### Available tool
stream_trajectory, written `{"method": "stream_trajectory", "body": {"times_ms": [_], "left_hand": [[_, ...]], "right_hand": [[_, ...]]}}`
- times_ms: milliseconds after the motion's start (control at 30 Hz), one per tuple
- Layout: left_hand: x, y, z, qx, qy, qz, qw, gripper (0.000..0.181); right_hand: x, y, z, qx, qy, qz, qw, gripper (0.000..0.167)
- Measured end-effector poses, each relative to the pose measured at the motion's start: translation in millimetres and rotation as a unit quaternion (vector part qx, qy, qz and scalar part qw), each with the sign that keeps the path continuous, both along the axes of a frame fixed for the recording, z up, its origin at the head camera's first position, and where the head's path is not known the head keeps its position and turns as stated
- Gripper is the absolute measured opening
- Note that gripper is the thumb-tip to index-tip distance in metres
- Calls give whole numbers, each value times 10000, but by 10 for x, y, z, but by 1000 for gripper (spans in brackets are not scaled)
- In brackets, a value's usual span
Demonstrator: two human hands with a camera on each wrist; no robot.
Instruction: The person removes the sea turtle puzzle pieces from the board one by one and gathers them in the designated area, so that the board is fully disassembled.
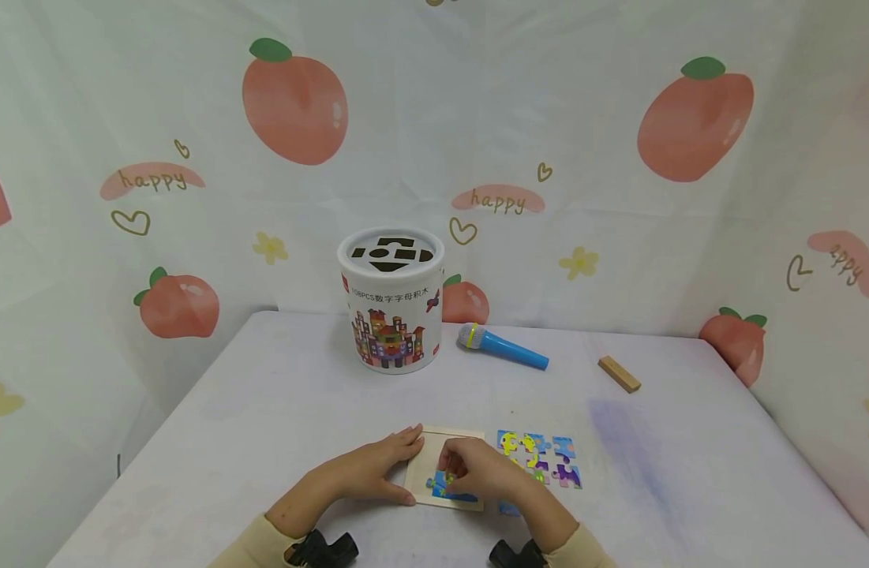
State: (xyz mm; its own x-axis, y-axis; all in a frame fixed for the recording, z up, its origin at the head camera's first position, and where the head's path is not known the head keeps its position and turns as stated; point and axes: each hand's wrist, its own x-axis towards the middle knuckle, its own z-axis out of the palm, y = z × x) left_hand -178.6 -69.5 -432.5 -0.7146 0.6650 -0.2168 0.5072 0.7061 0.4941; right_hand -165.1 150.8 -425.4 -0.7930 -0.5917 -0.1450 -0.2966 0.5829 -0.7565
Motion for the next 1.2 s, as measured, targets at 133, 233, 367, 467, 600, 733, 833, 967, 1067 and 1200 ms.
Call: {"method": "stream_trajectory", "body": {"times_ms": [133,233,367,467,600,733,833,967,1067,1200], "left_hand": [[-1,2,10,4,3,4,10000,84],[-1,5,16,4,-21,21,10000,84],[2,10,18,-14,-70,42,10000,84],[2,12,18,-17,-83,46,10000,84],[-6,13,13,-3,-76,46,10000,84],[-10,11,5,-13,-44,31,10000,85],[-7,12,3,-40,-47,32,10000,86],[1,21,7,-89,-91,46,9999,85],[7,24,10,-116,-78,49,9999,85],[11,19,8,-90,-27,35,9999,85]], "right_hand": [[-16,38,-19,-32,-129,-124,9998,15],[-27,68,-34,-159,-296,-178,9993,14],[-25,106,-41,-313,-459,-166,9983,14],[-15,128,-28,-387,-554,-187,9975,13],[3,156,-8,-497,-664,-252,9962,9],[27,197,-6,-592,-748,-348,9948,9],[49,235,-10,-646,-780,-405,9940,11],[73,285,-1,-754,-825,-449,9927,13],[89,319,5,-828,-838,-446,9920,13],[109,364,-1,-792,-769,-433,9929,13]]}}
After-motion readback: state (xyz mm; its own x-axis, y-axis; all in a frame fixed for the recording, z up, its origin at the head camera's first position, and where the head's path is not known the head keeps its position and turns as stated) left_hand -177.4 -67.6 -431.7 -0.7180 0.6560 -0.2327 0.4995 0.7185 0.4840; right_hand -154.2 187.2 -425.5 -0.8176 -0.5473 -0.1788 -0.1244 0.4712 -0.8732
